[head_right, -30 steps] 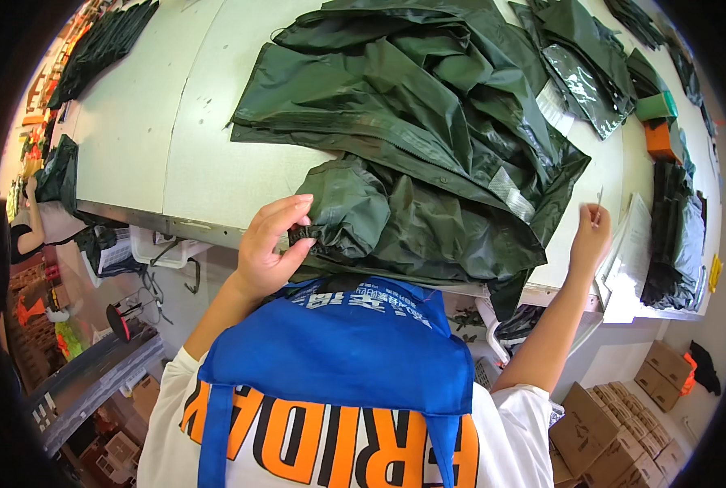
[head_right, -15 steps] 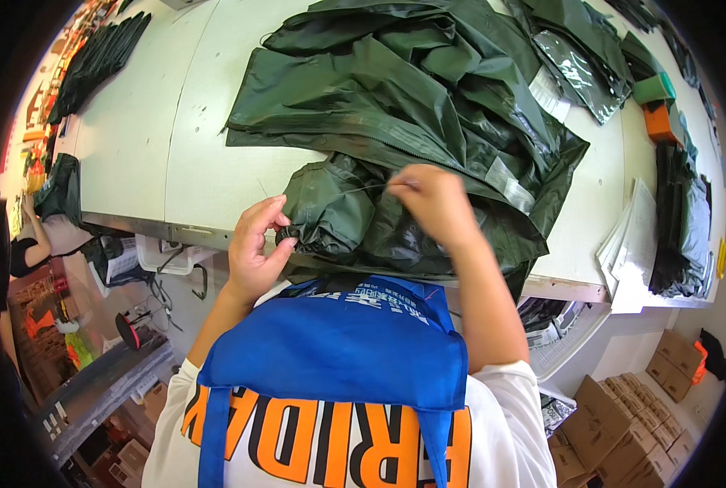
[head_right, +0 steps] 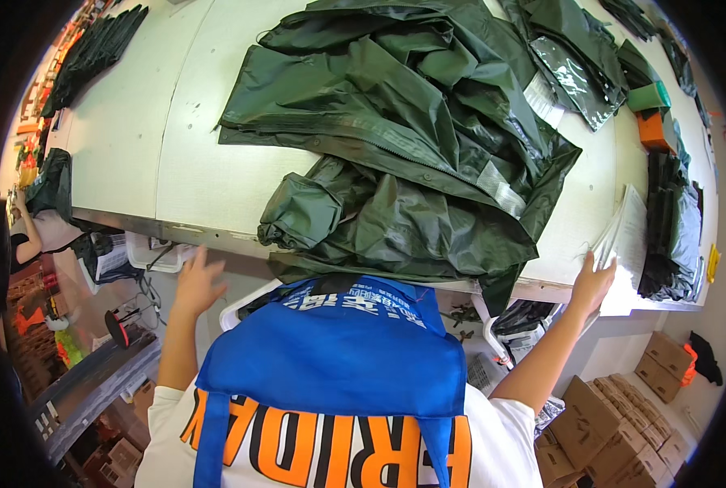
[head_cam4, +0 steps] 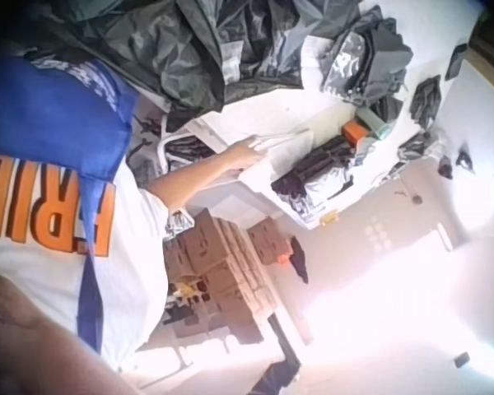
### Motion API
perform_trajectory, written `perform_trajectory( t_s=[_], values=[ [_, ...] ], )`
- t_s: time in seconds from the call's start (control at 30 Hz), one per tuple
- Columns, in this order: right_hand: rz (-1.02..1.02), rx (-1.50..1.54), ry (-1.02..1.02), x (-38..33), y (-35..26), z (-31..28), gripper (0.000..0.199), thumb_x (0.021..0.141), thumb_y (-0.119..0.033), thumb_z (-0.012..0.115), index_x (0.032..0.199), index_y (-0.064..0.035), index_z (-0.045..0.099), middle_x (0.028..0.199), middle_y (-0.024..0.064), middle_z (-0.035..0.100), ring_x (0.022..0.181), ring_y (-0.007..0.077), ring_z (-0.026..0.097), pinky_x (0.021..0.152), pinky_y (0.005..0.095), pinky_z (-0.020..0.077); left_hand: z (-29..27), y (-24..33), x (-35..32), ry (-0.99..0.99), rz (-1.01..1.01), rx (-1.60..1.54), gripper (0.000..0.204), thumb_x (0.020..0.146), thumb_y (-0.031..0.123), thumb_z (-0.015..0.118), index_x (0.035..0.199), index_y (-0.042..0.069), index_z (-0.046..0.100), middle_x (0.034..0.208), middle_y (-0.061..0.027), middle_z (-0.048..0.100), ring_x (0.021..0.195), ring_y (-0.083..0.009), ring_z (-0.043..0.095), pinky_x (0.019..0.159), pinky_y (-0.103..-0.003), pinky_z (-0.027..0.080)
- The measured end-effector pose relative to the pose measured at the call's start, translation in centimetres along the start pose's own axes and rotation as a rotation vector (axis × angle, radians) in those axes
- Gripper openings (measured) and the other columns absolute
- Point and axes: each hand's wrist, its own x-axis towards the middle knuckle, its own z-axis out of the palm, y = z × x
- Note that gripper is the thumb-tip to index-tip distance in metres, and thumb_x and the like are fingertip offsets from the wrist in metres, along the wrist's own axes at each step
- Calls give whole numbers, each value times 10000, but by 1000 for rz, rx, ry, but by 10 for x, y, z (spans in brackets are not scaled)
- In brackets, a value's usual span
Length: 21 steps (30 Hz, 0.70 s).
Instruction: The person folds a green jacket on a white table, smooths the fabric, and places it into a matching green stuff sack. The person then pulls the drawstring to cinch the sack closed and sets it aside. The person repeats this process with a second jacket.
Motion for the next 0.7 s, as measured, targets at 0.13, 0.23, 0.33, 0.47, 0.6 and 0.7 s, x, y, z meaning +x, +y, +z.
perform_trajectory(
  t_s=[0.13, 0.23, 0.33, 0.47, 0.6, 0.7],
  values=[
    [-65, 867, -436, -53, -109, -27, 215, 902, -62, 517, 1057, 19, 644, 925, 115, 695, 889, 165, 645, 831, 277, 472, 15, -48, 16, -196, -8, -240, 505, 768, 106, 705, 1254, 99, 569, 1427, -225, 344, 1324, -354, 365, 993, -412, 400],
    [-1, 1158, -1054, -120, -240, -75, 283, 867, -130, 604, 1128, -24, 633, 1067, 88, 666, 947, 154, 613, 879, 283, 453, 2, 4, 62, -23, 47, -1110, 679, 755, -17, 644, 1383, 129, 432, 1495, -172, 253, 1317, -307, 369, 955, -362, 427],
    [-351, 1097, -1303, -183, -294, -44, 516, 752, -200, 739, 1193, 7, 571, 1082, 118, 624, 969, 165, 565, 872, 289, 445, -2, 69, 109, -106, 254, -1499, 842, 711, -122, 547, 1463, 137, 271, 1408, -150, 410, 1230, -239, 457, 923, -311, 438],
    [-616, 879, -1362, -194, -312, -20, 469, 677, -115, 780, 1082, 25, 591, 908, 82, 612, 867, 126, 541, 786, 258, 440, 8, 96, 124, -210, 432, -1447, 752, 707, -126, 567, 1398, 80, 355, 1280, -123, 509, 1122, -172, 515, 865, -284, 450],
    [-503, 1056, -1077, -181, -302, -37, 359, 659, -179, 797, 859, 21, 576, 734, 141, 610, 646, 211, 538, 637, 331, 437, -18, 118, 106, 192, 399, -1305, 357, 734, -81, 650, 1018, 56, 482, 916, -14, 575, 827, -85, 540, 751, -236, 446],
    [-457, 1040, -645, -168, -306, -50, 270, 670, -118, 767, 817, 1, 574, 743, 142, 570, 708, 281, 531, 652, 338, 439, -47, 150, 68, 444, 504, -1629, 321, 729, -61, 677, 964, 68, 501, 884, 4, 565, 785, -66, 499, 725, -225, 433]
  ],
)
